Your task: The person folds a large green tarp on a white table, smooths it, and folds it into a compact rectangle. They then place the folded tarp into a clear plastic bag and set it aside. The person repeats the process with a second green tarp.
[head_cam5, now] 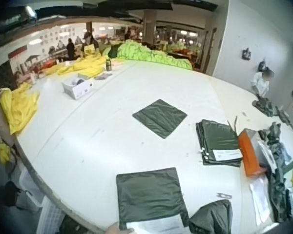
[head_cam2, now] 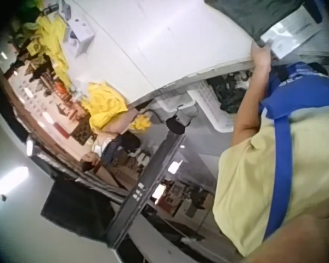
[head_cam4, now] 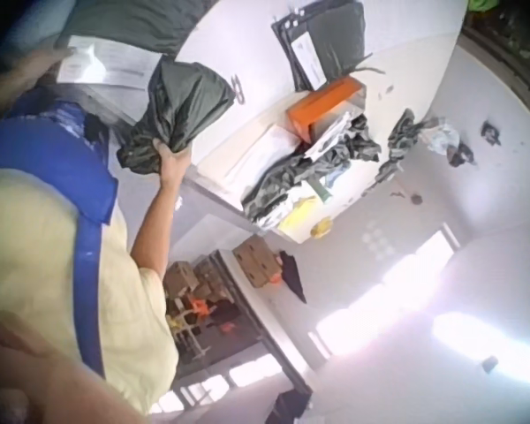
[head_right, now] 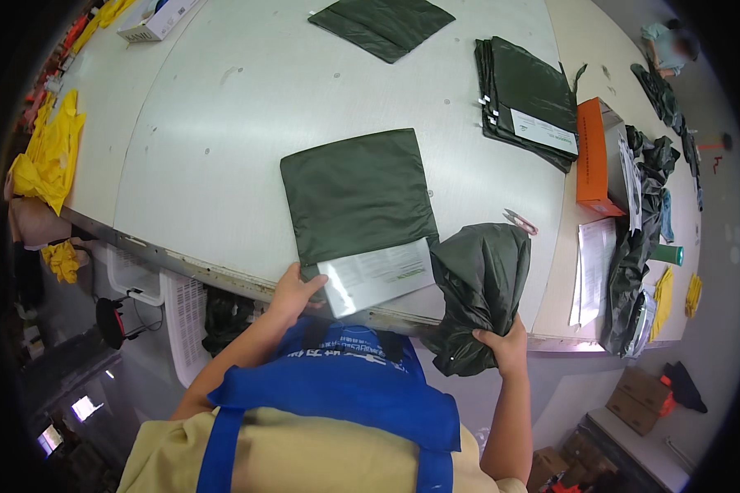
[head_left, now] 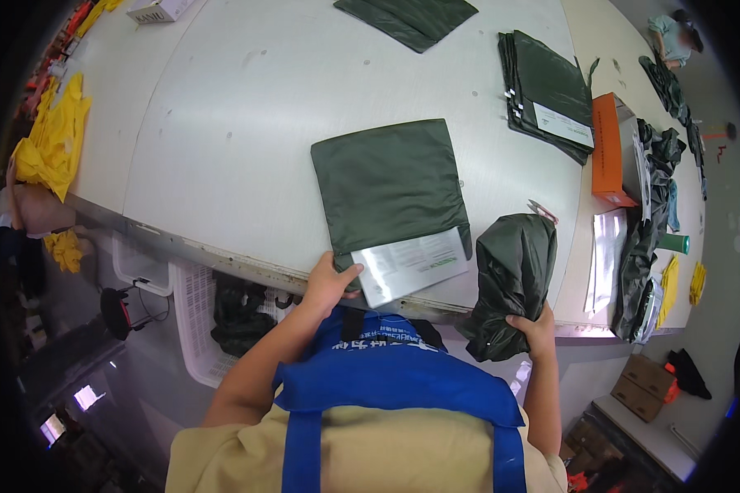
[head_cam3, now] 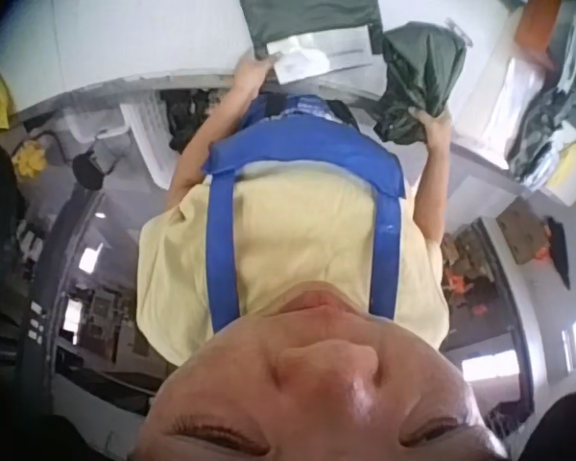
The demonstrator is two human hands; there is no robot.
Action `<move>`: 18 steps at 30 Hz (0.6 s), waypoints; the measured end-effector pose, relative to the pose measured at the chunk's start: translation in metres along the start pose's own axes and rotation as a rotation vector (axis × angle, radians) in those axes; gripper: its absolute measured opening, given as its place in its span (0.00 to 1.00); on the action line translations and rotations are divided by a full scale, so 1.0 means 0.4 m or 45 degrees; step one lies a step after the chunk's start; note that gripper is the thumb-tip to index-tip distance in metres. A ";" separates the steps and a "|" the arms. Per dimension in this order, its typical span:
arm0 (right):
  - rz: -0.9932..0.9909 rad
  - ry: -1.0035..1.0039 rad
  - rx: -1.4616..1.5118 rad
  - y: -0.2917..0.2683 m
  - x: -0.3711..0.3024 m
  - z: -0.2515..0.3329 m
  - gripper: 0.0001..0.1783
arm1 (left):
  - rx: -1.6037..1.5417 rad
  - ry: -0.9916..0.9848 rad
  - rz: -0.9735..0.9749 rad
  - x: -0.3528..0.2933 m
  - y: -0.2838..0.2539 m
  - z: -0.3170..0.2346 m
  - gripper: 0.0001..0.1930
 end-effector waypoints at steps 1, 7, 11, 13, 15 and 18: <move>-0.005 -0.021 -0.032 -0.001 -0.007 0.005 0.33 | 0.336 0.160 -0.054 -0.018 -0.010 -0.005 0.26; 0.016 -0.086 -0.521 0.040 -0.042 0.096 0.39 | 1.261 1.386 0.105 0.025 0.065 -0.041 0.27; 0.174 -0.188 -0.845 0.081 -0.052 0.152 0.41 | 1.419 1.530 0.481 0.112 0.064 -0.028 0.16; 0.299 -0.202 -1.047 0.081 -0.033 0.159 0.40 | 1.577 1.535 0.650 0.146 0.050 -0.034 0.13; 0.441 -0.262 -1.224 0.091 -0.024 0.173 0.37 | 1.677 1.597 0.606 0.168 0.040 -0.053 0.10; 0.667 -0.469 -1.443 0.144 -0.013 0.193 0.36 | 1.652 1.597 0.285 0.152 0.033 -0.139 0.11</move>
Point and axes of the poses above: each hand's wrist, its own x-axis towards the middle knuckle, its own y-axis out of the palm, z = x × y, the point moved 1 cm from there along x, towards the middle knuckle, and after that the axes turned 14 degrees about y, right-handed, at the moved point
